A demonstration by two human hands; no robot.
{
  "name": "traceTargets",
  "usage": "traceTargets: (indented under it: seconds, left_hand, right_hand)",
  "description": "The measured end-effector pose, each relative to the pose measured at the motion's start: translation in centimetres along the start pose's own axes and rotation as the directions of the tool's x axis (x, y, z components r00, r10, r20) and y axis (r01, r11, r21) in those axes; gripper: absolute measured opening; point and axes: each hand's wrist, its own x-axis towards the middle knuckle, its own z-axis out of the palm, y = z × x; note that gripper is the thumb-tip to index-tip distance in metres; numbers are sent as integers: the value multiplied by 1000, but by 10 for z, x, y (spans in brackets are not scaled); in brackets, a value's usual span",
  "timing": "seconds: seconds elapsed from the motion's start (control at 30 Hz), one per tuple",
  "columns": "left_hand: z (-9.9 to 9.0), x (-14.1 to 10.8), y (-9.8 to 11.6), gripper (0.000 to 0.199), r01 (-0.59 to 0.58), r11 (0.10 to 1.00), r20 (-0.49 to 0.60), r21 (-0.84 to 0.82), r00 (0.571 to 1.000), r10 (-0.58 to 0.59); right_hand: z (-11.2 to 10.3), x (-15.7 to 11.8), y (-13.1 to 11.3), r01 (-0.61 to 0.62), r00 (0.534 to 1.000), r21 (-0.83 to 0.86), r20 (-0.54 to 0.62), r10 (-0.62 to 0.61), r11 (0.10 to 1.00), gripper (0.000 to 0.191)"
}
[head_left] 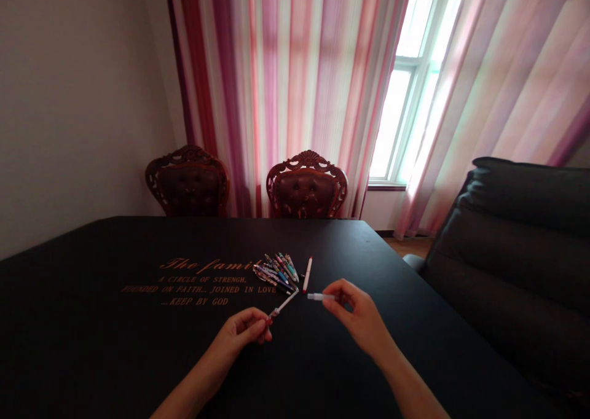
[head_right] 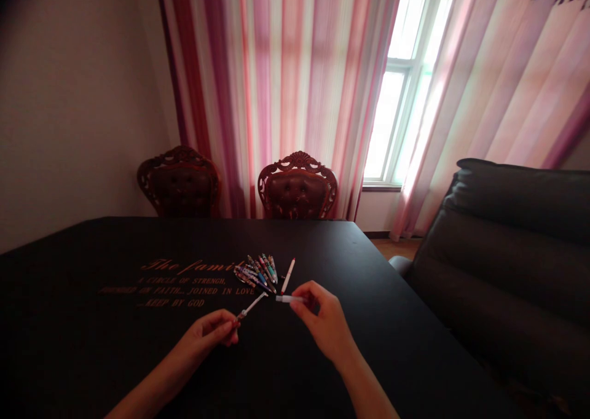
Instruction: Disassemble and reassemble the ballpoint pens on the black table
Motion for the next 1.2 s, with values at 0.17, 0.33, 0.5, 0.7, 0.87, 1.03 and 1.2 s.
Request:
traceTargets:
  seconds: [0.17, 0.33, 0.5, 0.7, 0.87, 1.03, 1.2]
  left_hand:
    - [4, -1, 3, 29, 16, 999, 23, 29, 1000, -17]
    - [4, -2, 5, 28, 24, 998, 48, 52, 998, -27]
    - [4, -1, 4, 28, 32, 997, 55, 74, 998, -36]
    - [6, -3, 6, 28, 36, 996, 56, 81, 998, -41]
    - [6, -3, 6, 29, 40, 994, 73, 102, 996, -48]
    - [4, 0, 0, 31, 35, 994, 98, 102, 994, -45]
    - [4, 0, -1, 30, 36, 994, 105, 102, 993, -46]
  right_hand:
    - [-8, -2, -12, 145, 982, 60, -128, -137, 988, 17]
    - [-5, -4, -19, 249, 962, 19, -118, -245, 968, 12]
    - [-6, -4, -20, 272, 956, 7, -113, -269, 962, 11]
    - [-6, -5, -25, 279, 955, -6, -103, -278, 960, 10]
    - [-4, -6, -27, 286, 955, -31, -73, -287, 958, 10]
    - [2, -8, -25, 314, 949, -62, -15, -315, 947, 11]
    - [10, -9, -25, 327, 945, -79, 28, -326, 942, 13]
